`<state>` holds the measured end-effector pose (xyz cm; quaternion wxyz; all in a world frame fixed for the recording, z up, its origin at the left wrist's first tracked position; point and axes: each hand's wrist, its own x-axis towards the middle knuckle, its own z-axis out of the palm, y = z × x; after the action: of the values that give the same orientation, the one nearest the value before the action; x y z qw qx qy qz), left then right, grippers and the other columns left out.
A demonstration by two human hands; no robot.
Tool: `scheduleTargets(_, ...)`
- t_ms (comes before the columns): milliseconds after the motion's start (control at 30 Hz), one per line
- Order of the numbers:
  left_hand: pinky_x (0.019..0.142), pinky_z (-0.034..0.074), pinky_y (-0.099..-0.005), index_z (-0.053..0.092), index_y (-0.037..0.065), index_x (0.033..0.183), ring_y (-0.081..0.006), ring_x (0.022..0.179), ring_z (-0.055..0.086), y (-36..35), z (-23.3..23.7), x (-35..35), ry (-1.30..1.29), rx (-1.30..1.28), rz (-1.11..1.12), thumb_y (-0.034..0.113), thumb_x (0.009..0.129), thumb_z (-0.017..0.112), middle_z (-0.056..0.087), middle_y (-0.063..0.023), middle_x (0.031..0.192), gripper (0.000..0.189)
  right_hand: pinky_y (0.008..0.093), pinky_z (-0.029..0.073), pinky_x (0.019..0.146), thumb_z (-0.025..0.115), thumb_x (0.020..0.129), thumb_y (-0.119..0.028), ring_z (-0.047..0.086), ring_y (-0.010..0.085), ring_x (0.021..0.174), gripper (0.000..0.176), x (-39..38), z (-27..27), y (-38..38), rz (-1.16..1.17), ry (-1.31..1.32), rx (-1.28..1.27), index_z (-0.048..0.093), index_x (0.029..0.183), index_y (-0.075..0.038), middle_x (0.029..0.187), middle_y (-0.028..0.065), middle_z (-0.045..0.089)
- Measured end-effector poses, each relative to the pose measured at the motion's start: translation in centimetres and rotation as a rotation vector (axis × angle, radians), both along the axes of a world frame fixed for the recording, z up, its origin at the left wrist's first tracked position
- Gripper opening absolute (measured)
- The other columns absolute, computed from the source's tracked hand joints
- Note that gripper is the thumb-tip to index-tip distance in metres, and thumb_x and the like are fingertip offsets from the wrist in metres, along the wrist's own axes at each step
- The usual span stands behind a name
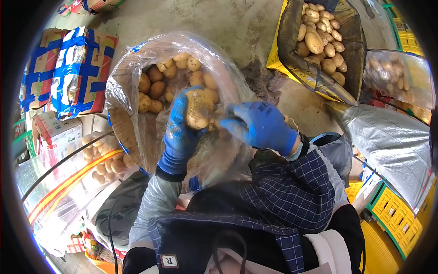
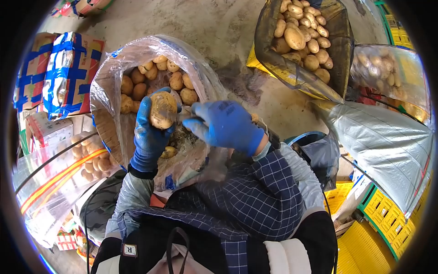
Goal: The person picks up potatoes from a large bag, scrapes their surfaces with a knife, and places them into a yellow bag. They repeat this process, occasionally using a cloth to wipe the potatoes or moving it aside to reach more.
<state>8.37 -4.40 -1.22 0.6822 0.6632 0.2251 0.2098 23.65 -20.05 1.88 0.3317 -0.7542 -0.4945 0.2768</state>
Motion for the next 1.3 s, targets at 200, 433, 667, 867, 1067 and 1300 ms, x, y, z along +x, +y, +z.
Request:
scheduleTargets(200, 0.063, 0.045, -0.027, 0.05, 0.003, 0.137, -0.0182, 0.084, 0.059, -0.5, -0.4, -0.1, 0.031, -0.077, 0.043, 0.037, 0.098, 0.051, 0.064, -0.0137, 0.11, 0.052, 0.0438, 0.049, 0.058, 0.073, 0.089, -0.034, 0.064, 0.0374, 0.067, 0.028, 0.0, 0.1, 0.0, -0.003, -0.092, 0.122, 0.068, 0.092, -0.006, 0.075, 0.0162, 0.065)
scheduleTargets(433, 0.047, 0.041, -0.025, 0.051, 0.004, 0.134, -0.0153, 0.063, 0.057, -0.3, 0.7, 0.4, 0.09, -0.878, -0.004, 0.055, 0.103, 0.042, 0.067, -0.0127, 0.095, 0.061, 0.0374, 0.056, 0.075, 0.077, 0.087, -0.026, 0.073, 0.0302, 0.09, 0.041, 0.5, -0.8, 0.3, -0.174, 0.202, 0.217, 0.065, 0.12, -0.004, 0.104, 0.0183, 0.072)
scheduleTargets(667, 0.042, 0.036, -0.0229, 0.058, 0.003, 0.126, -0.0114, 0.047, 0.048, -0.1, 0.4, 0.1, 0.28, -0.664, -0.387, 0.059, 0.105, 0.03, 0.066, -0.0091, 0.08, 0.066, 0.0283, 0.056, 0.071, 0.078, 0.086, -0.019, 0.067, 0.0158, 0.086, 0.058, 1.4, -1.9, -0.1, -0.117, 1.003, 0.238, 0.053, 0.136, -0.004, 0.106, 0.0083, 0.067)
scheduleTargets(867, 0.06, 0.051, -0.024, 0.058, 0.001, 0.132, -0.0131, 0.07, 0.064, 5.1, -10.7, -0.7, 0.466, 0.026, 0.046, 0.031, 0.097, 0.064, 0.068, -0.0071, 0.095, 0.047, 0.0242, 0.034, 0.044, 0.05, 0.102, -0.053, 0.039, 0.0061, 0.047, 0.056, 11.0, -3.9, -5.5, -0.976, 1.059, 0.546, 0.062, 0.12, -0.001, 0.072, 0.0024, 0.062)
scheduleTargets(1067, 0.078, 0.055, -0.0347, 0.058, -0.005, 0.127, -0.0237, 0.091, 0.069, 16.5, -20.6, 4.4, 0.662, 0.807, 0.435, 0.033, 0.087, 0.073, 0.07, -0.0171, 0.107, 0.058, 0.0234, 0.037, 0.046, 0.05, 0.104, -0.042, 0.041, 0.0059, 0.049, 0.053, 15.0, -5.2, -7.9, -0.841, 1.087, 0.673, 0.055, 0.137, -0.001, 0.112, 0.0071, 0.073)
scheduleTargets(1300, 0.068, 0.057, -0.0349, 0.061, 0.0, 0.12, -0.0261, 0.079, 0.069, 18.5, -20.0, 4.5, 0.272, -0.177, 0.338, 0.054, 0.082, 0.068, 0.071, -0.014, 0.1, 0.067, 0.0225, 0.041, 0.046, 0.054, 0.103, -0.023, 0.05, 0.006, 0.05, 0.038, 9.7, -3.3, -0.6, -0.604, 0.953, 0.39, 0.058, 0.131, 0.002, 0.096, 0.0096, 0.072)
